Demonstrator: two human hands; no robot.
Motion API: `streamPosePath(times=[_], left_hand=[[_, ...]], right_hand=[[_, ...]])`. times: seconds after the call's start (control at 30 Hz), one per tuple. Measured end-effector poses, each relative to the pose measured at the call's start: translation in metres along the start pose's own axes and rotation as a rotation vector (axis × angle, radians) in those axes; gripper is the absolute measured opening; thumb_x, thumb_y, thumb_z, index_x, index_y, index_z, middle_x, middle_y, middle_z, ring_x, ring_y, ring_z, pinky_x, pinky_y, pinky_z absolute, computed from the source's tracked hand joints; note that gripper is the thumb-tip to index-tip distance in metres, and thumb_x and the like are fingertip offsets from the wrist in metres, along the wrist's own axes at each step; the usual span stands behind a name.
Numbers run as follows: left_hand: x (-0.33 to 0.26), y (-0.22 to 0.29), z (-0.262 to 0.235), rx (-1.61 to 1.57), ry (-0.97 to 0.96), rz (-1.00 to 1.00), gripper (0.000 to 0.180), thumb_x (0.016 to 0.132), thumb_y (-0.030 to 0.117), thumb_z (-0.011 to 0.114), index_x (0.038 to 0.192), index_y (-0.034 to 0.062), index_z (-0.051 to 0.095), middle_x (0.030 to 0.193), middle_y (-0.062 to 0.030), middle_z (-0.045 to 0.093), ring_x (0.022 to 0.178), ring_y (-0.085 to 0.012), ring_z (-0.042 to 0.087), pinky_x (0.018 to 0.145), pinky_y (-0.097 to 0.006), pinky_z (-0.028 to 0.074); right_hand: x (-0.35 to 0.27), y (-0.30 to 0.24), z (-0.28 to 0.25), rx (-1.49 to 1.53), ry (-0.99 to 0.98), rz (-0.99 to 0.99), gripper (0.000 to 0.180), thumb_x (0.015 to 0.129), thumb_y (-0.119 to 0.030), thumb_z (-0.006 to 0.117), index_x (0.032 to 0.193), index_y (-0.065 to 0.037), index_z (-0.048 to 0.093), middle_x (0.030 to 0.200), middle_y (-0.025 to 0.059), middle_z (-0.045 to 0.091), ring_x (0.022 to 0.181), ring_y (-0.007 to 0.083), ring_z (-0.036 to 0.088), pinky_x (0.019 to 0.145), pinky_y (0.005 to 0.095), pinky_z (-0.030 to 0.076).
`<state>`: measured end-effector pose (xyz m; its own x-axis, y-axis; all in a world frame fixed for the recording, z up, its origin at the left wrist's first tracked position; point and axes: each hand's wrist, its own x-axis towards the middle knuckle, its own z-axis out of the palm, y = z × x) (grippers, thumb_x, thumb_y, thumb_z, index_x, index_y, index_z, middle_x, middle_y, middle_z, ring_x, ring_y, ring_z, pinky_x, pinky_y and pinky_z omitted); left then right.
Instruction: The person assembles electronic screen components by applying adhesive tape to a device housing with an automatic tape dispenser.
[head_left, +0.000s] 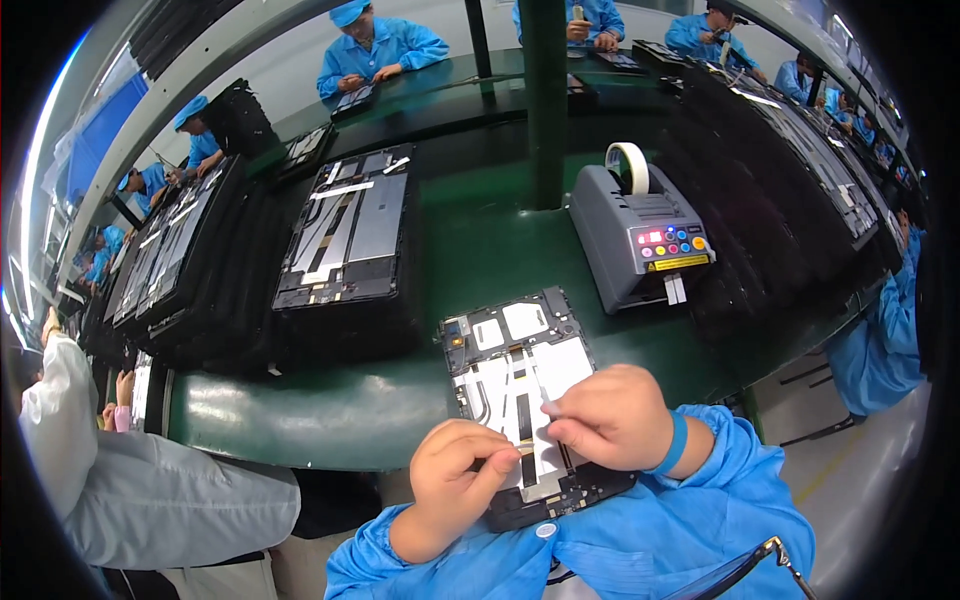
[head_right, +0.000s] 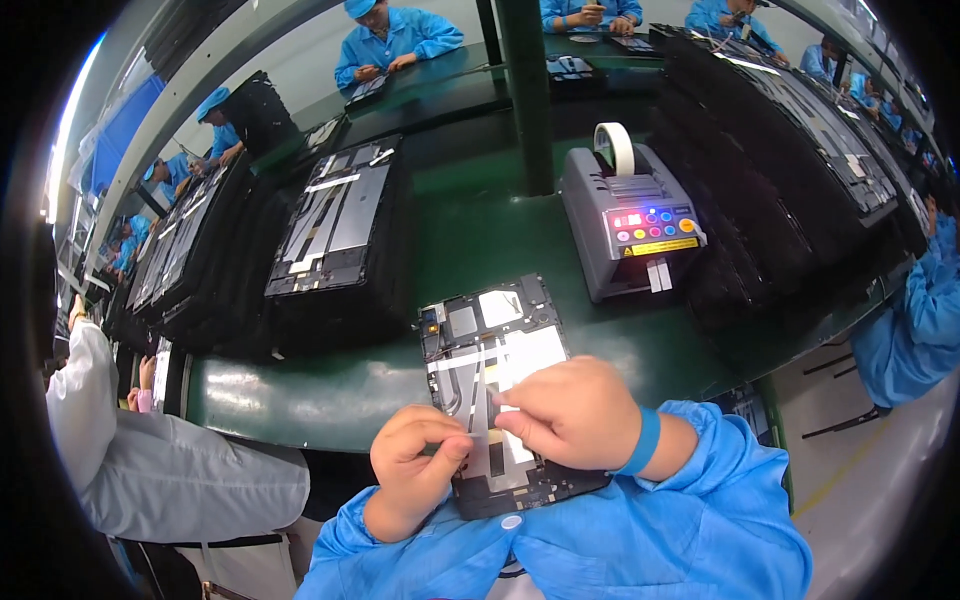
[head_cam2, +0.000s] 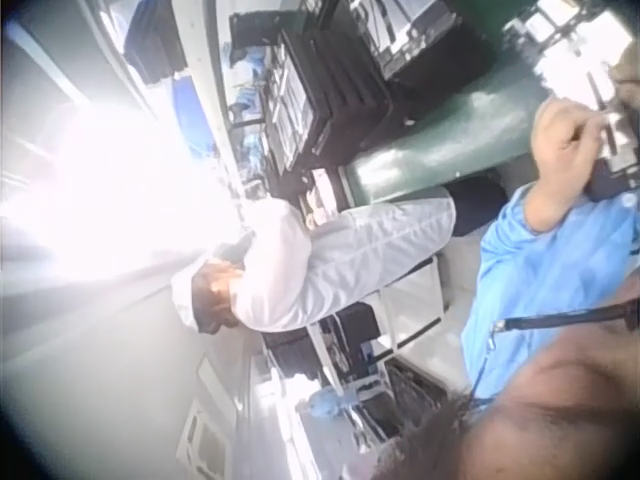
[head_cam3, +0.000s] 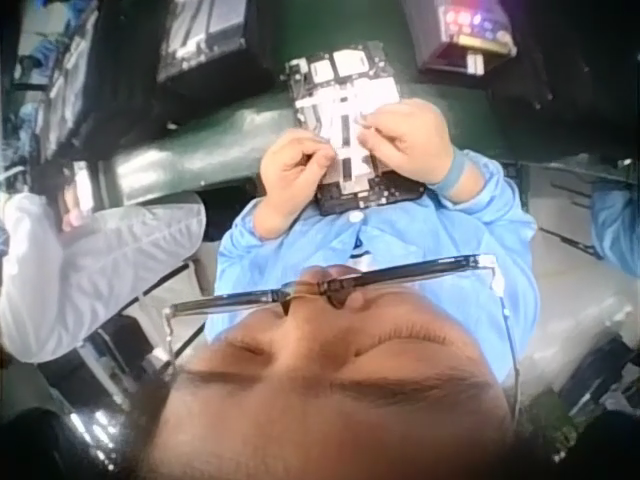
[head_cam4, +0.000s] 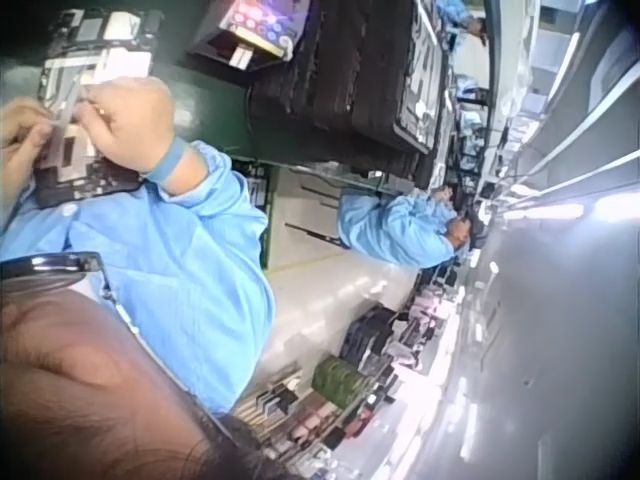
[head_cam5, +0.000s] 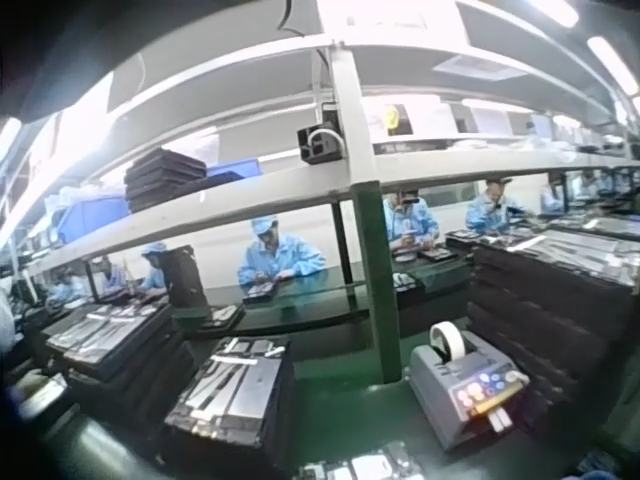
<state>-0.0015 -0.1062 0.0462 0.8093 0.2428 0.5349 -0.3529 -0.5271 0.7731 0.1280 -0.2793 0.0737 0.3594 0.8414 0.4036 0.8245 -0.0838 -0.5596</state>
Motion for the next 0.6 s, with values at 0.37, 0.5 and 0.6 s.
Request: streamPosePath(times=[0.37, 0.5, 0.6], left_hand=[[0.003, -0.034, -0.012, 0.196, 0.158, 0.014, 0.025, 0.071, 0.011, 0.073, 0.093, 0.0024, 0.066, 0.091, -0.0107, 0.064, 0.084, -0.0282, 0.058, 0.075, -0.036, 0.045], [0.019, -0.050, -0.016, 0.502, 0.112, 0.035, 0.030, 0.068, 0.012, 0.073, 0.096, 0.0039, 0.066, 0.096, -0.0106, 0.060, 0.092, -0.0298, 0.054, 0.081, -0.039, 0.042], [0.023, -0.054, -0.013, 0.665, 0.100, 0.027, 0.029, 0.067, 0.017, 0.072, 0.094, 0.0074, 0.068, 0.101, -0.0095, 0.059, 0.097, -0.0303, 0.052, 0.083, -0.042, 0.041]], right_hand=[[0.043, 0.008, 0.001, -0.088, 0.069, -0.155, 0.016, 0.074, -0.016, 0.070, 0.085, -0.007, 0.063, 0.084, 0.0076, 0.065, 0.078, 0.0274, 0.063, 0.067, 0.0373, 0.048], [0.070, 0.016, 0.015, -0.055, -0.088, -0.019, 0.032, 0.075, -0.018, 0.069, 0.103, -0.006, 0.057, 0.087, 0.0112, 0.062, 0.085, 0.0305, 0.059, 0.073, 0.0398, 0.046], [0.089, 0.032, 0.030, -0.212, -0.176, -0.160, 0.034, 0.075, -0.016, 0.069, 0.106, -0.007, 0.056, 0.087, 0.0103, 0.062, 0.086, 0.0297, 0.059, 0.076, 0.0395, 0.046]])
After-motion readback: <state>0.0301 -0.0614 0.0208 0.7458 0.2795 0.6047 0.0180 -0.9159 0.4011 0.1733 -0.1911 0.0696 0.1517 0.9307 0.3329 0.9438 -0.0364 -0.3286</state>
